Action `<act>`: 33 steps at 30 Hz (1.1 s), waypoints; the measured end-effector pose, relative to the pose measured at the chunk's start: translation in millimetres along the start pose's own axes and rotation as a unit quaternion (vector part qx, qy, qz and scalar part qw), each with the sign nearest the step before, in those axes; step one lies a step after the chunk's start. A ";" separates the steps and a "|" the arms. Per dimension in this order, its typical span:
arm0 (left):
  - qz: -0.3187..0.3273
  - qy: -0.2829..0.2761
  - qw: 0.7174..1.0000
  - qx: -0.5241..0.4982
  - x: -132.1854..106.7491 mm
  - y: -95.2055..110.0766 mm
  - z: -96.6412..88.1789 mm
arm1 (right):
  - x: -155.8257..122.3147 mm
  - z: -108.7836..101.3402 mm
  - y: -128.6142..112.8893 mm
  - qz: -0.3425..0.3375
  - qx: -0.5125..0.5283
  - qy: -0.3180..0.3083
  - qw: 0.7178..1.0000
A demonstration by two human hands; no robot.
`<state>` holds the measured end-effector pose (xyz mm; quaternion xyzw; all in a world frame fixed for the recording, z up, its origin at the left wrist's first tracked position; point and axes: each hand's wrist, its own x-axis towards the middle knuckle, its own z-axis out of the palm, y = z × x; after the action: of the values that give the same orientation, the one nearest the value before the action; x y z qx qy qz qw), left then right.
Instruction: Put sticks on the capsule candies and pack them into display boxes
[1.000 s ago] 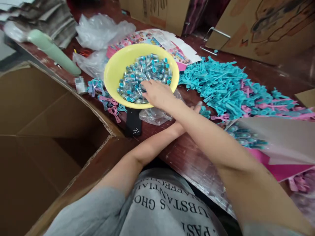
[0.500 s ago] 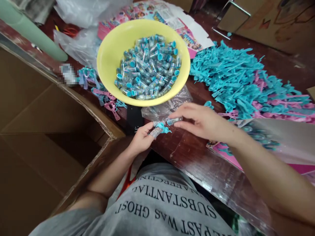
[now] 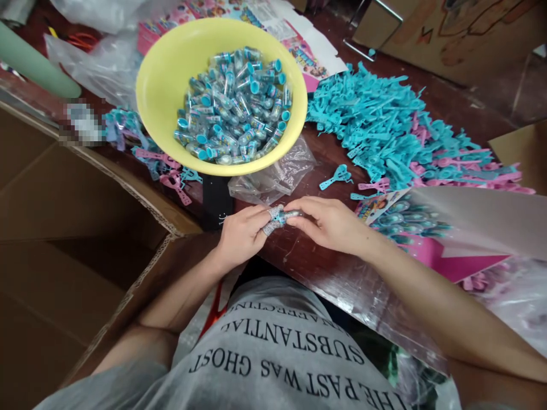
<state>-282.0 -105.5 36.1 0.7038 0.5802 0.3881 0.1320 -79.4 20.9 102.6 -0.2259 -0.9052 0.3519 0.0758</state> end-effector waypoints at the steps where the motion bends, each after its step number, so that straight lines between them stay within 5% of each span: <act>1: 0.025 0.016 0.999 0.036 -1.8 -0.8 2.1 | 0.9 3.6 -1.1 0.051 0.016 -0.016 0.998; 5: 0.059 0.044 0.994 0.084 -6.6 -3.6 2.8 | 10.0 0.2 -12.7 0.192 0.061 -0.094 0.975; 9: -0.065 0.027 0.996 -0.056 -8.8 -3.1 -6.6 | 40.0 -26.2 -29.0 0.128 -0.077 0.020 0.989; 12: -0.169 0.010 0.968 -0.187 -10.7 0.7 -3.6 | 90.7 -29.0 -36.3 0.069 -0.161 0.105 0.979; 16: -0.254 -0.001 0.920 -0.300 -10.8 8.1 16.2 | 176.1 -4.8 -41.1 0.052 -0.205 0.031 0.977; 19: -0.292 0.030 0.894 -0.338 -9.8 11.4 23.5 | 201.8 0.5 -44.7 0.054 -0.200 0.021 0.978; 22: -0.344 0.054 0.855 -0.384 -10.4 10.1 17.5 | 160.9 -11.9 -44.4 0.026 -0.174 0.067 0.982; 26: -0.384 0.033 0.810 -0.441 -8.2 6.7 7.7 | 43.9 -23.6 -23.0 -0.041 -0.069 0.043 0.996; 29: -0.340 -0.034 0.825 -0.450 2.4 11.2 10.0 | -30.5 -13.6 -1.5 -0.016 -0.001 0.034 0.999; 33: -0.269 -0.119 0.862 -0.412 22.7 26.6 20.9 | -79.0 1.2 6.6 0.009 0.009 0.097 0.995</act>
<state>-247.8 -86.9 48.1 0.4429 0.5135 0.4544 0.5777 -7.4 -12.1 99.1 -0.2661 -0.8886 0.3368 0.1620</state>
